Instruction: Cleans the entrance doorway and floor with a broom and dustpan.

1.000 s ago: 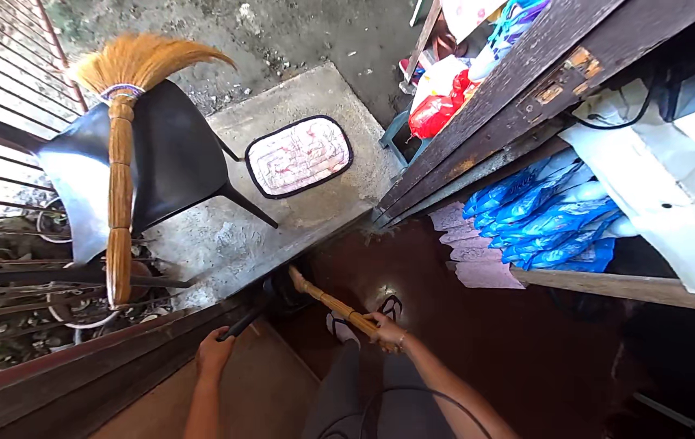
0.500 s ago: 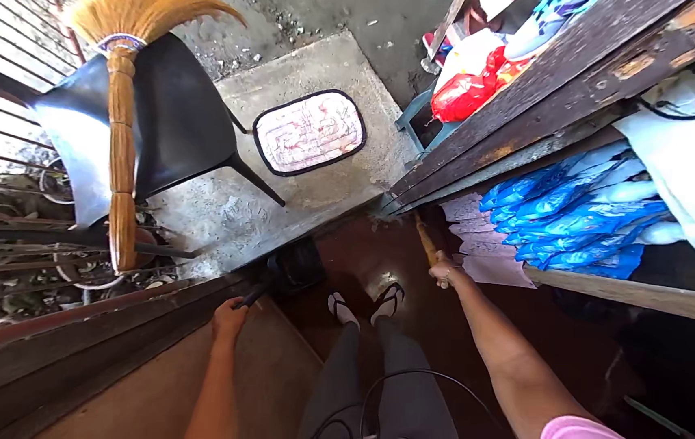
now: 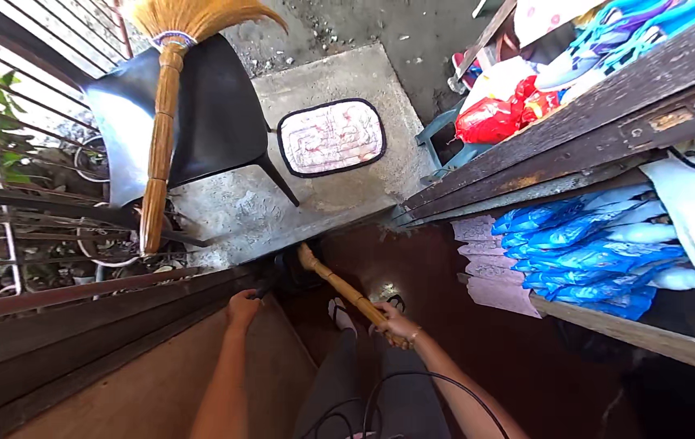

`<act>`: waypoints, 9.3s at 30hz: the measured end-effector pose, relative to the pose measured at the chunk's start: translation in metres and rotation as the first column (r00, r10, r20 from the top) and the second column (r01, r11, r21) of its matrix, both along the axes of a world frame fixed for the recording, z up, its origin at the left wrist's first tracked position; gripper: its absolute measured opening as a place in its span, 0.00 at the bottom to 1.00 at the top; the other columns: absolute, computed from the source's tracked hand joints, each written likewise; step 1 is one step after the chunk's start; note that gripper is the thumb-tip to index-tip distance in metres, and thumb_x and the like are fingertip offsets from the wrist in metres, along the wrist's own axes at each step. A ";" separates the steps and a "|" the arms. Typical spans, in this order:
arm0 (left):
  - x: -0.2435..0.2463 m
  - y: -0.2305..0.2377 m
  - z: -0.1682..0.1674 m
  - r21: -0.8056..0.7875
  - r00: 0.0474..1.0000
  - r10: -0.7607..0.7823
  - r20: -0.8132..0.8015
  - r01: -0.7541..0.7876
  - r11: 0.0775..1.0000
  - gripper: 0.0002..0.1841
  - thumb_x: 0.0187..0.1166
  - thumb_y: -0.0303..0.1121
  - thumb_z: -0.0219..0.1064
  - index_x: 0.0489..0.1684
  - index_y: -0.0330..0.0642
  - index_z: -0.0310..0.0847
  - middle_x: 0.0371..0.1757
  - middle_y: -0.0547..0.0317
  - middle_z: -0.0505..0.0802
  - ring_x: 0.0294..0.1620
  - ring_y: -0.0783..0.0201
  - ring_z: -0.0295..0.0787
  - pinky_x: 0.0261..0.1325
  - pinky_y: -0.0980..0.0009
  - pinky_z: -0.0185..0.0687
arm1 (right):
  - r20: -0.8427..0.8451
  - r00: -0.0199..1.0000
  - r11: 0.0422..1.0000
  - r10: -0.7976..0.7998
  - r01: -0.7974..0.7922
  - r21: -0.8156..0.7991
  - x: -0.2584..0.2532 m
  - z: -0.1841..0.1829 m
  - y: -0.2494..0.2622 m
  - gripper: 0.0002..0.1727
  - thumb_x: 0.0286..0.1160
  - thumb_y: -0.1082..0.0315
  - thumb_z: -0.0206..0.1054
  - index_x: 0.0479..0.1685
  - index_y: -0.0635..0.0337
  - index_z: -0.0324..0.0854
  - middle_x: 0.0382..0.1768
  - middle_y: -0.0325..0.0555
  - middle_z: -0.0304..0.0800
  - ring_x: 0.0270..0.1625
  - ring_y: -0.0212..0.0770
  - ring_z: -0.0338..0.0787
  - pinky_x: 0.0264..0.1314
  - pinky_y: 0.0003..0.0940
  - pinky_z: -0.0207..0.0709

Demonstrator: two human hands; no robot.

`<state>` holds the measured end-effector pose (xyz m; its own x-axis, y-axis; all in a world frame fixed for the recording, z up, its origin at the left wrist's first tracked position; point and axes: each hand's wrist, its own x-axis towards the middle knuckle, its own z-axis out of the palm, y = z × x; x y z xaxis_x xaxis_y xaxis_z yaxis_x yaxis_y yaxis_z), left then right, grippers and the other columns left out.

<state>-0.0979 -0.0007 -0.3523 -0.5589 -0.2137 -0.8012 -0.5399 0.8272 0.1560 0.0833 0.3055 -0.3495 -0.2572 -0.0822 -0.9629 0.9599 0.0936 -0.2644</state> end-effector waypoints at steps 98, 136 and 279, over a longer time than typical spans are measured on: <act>0.383 0.011 0.208 0.851 -0.135 0.974 -0.184 -0.517 0.089 0.14 0.83 0.17 0.50 0.53 0.36 0.82 0.51 0.56 0.94 0.47 0.61 0.97 0.51 0.66 0.96 | -0.088 0.832 0.817 0.548 -0.509 0.272 0.169 -0.033 0.085 0.38 0.80 0.79 0.60 0.90 0.58 0.51 0.62 0.67 0.78 0.36 0.50 0.84 0.36 0.45 0.81; 0.362 0.018 0.188 0.800 -0.231 0.951 -0.206 -0.599 0.028 0.16 0.83 0.16 0.49 0.57 0.33 0.83 0.51 0.51 0.95 0.48 0.58 0.97 0.54 0.64 0.95 | -0.086 0.689 0.689 0.720 -0.724 -0.025 0.120 -0.111 -0.093 0.23 0.86 0.70 0.61 0.78 0.63 0.72 0.51 0.58 0.85 0.39 0.43 0.82 0.41 0.39 0.79; 0.025 -0.002 0.023 0.162 0.969 0.241 -0.051 -0.230 0.960 0.20 0.86 0.22 0.57 0.76 0.28 0.76 0.76 0.33 0.82 0.80 0.44 0.77 0.82 0.52 0.68 | -0.028 0.986 0.942 -0.162 0.163 0.294 0.008 -0.063 0.022 0.41 0.81 0.79 0.60 0.92 0.57 0.42 0.52 0.63 0.77 0.33 0.45 0.79 0.34 0.41 0.76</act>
